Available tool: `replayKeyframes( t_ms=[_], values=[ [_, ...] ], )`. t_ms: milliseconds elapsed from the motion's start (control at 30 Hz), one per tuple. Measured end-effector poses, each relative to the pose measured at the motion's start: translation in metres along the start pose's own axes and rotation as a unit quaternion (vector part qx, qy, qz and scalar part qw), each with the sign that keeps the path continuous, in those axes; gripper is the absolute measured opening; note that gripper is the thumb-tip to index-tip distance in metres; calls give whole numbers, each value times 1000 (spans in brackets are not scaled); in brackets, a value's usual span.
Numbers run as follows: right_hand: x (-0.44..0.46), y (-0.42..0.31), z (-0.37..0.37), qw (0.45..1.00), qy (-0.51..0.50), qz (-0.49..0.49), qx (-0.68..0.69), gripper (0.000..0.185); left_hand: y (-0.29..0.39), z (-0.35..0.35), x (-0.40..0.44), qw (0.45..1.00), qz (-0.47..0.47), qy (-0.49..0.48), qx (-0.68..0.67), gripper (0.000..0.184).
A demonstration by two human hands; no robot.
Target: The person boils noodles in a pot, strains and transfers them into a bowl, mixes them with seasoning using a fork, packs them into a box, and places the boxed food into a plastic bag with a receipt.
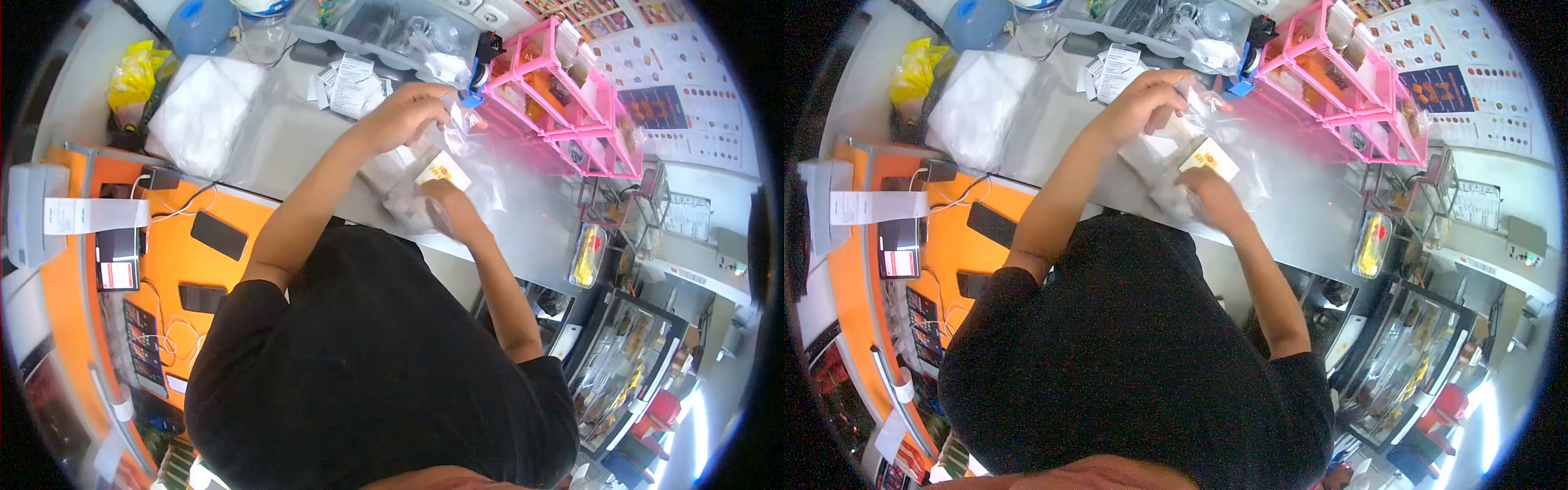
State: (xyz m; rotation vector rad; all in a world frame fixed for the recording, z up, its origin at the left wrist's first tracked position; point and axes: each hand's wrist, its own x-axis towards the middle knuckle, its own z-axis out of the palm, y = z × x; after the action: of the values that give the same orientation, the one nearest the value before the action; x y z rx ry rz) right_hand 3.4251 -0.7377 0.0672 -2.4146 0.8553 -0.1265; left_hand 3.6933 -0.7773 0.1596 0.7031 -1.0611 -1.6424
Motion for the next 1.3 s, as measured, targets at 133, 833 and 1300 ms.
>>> replayKeyframes(
  t_ms=[133, 833, 1300],
  values=[
    [20, -12, 30, 985, -31, -102, -134, 33, 1, -2, -9, 1000, 6, 5, 27, 35],
    [-28, -74, -168, 853, 90, 39, 513, 19, 34, 114, -39, 986, 13, -9, 164, 59],
    [-28, -64, -128, 846, 228, -25, 482, 95, -20, 113, 0, 947, 59, 273, -161, 24]
  ],
)
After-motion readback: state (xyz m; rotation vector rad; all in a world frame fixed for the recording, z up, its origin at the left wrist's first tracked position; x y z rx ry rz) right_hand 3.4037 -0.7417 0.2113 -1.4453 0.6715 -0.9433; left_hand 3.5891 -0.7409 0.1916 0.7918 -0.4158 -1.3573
